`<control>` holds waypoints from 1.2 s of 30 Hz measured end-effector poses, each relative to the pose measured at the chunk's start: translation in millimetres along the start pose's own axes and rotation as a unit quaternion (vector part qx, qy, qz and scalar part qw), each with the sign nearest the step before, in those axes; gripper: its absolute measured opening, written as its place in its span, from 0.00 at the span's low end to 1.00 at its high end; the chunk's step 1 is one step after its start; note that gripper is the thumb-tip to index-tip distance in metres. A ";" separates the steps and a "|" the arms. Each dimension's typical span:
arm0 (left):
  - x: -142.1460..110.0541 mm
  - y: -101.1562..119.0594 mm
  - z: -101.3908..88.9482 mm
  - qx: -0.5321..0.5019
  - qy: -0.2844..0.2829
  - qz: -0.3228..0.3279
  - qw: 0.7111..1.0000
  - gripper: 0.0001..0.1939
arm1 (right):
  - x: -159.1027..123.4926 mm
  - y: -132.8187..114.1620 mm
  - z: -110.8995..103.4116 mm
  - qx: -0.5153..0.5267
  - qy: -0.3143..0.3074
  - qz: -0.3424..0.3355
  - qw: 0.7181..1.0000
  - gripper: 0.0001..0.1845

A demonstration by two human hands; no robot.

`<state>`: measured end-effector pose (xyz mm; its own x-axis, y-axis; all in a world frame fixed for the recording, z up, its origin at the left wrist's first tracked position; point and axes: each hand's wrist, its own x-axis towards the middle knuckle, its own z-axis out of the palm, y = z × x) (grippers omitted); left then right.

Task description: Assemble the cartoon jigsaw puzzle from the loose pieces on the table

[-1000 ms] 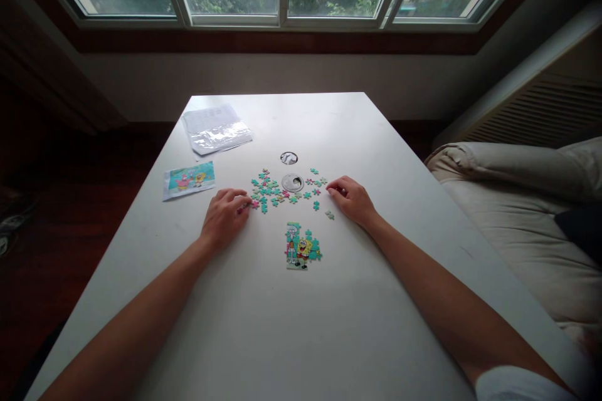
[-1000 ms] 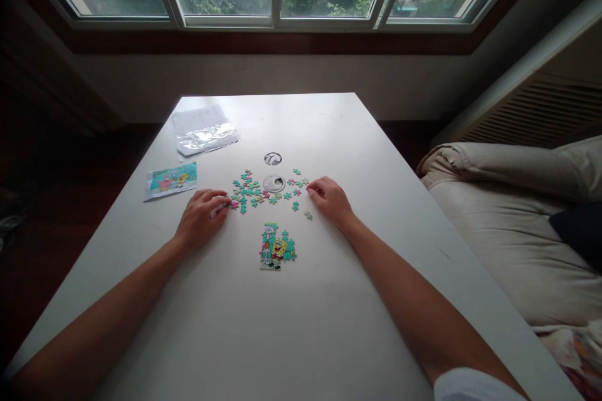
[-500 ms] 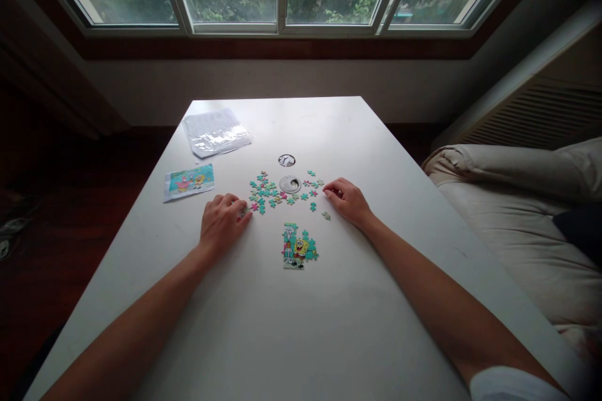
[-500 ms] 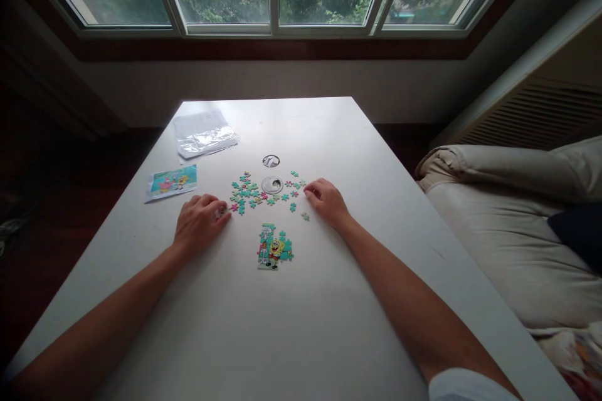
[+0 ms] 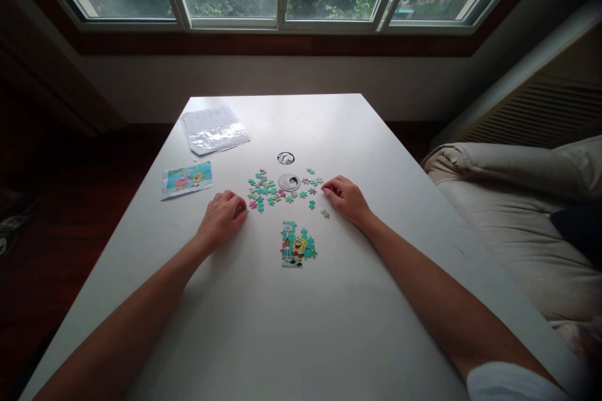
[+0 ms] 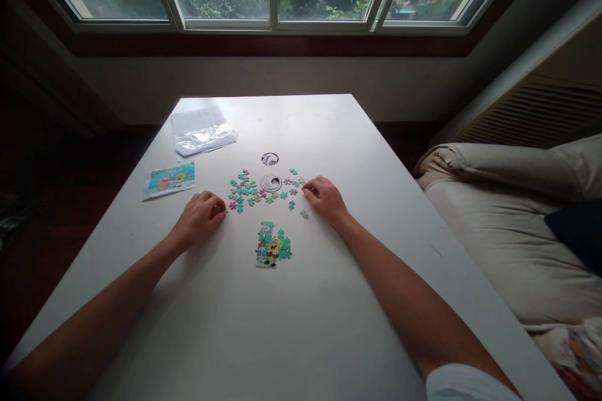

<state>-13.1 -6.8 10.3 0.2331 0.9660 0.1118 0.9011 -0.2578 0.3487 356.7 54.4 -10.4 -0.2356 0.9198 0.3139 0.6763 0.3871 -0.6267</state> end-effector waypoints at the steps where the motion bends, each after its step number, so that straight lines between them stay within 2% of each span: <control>1: 0.3 -0.5 -0.1 -0.004 -0.007 0.003 1.000 0.06 | 0.0 -0.5 -0.1 0.001 0.000 0.000 1.000 0.08; 5: -0.8 2.4 -0.8 -0.021 -0.015 0.010 1.000 0.05 | 0.2 0.6 1.0 0.001 0.001 -0.004 1.000 0.09; 12: -7.3 19.7 -1.0 -0.087 0.004 0.030 0.996 0.03 | 0.2 3.4 1.6 0.012 0.006 -0.003 1.000 0.09; 15: -9.5 28.2 2.7 -0.131 0.013 0.035 0.991 0.04 | -1.0 -9.8 -1.1 0.029 0.013 -0.011 0.999 0.08; 18: -13.7 40.3 6.5 -0.186 0.027 0.023 0.982 0.07 | -6.9 -38.9 -1.5 0.064 0.000 -0.026 0.998 0.08; 20: -19.4 51.1 8.4 -0.318 0.036 -0.012 0.947 0.07 | -15.5 -64.3 0.9 0.114 -0.038 -0.040 0.992 0.07; 22: -27.3 62.9 10.8 -0.420 0.019 -0.040 0.906 0.09 | -27.2 -89.6 5.0 0.170 -0.088 -0.040 0.981 0.07; 24: -35.8 73.9 14.8 -0.480 0.003 -0.062 0.875 0.11 | -39.1 -110.2 9.5 0.221 -0.138 -0.043 0.964 0.07; 27: -45.3 84.6 23.8 -0.515 0.001 -0.065 0.855 0.11 | -50.6 -125.9 15.2 0.260 -0.167 -0.034 0.950 0.11; 33: -46.3 86.8 35.3 -0.511 0.022 -0.055 0.858 0.09 | -54.1 -122.8 25.5 0.275 -0.187 0.000 0.943 0.07; 36: -45.7 87.7 31.8 -0.475 0.023 -0.052 0.878 0.09 | -55.4 -120.1 29.9 0.278 -0.189 0.006 0.942 0.06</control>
<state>66.9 -72.9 6.2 0.1333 0.9890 0.0633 0.1990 -0.0893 0.9759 267.7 -41.1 26.2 -0.5333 0.8407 0.0941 0.2359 0.2545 -0.9379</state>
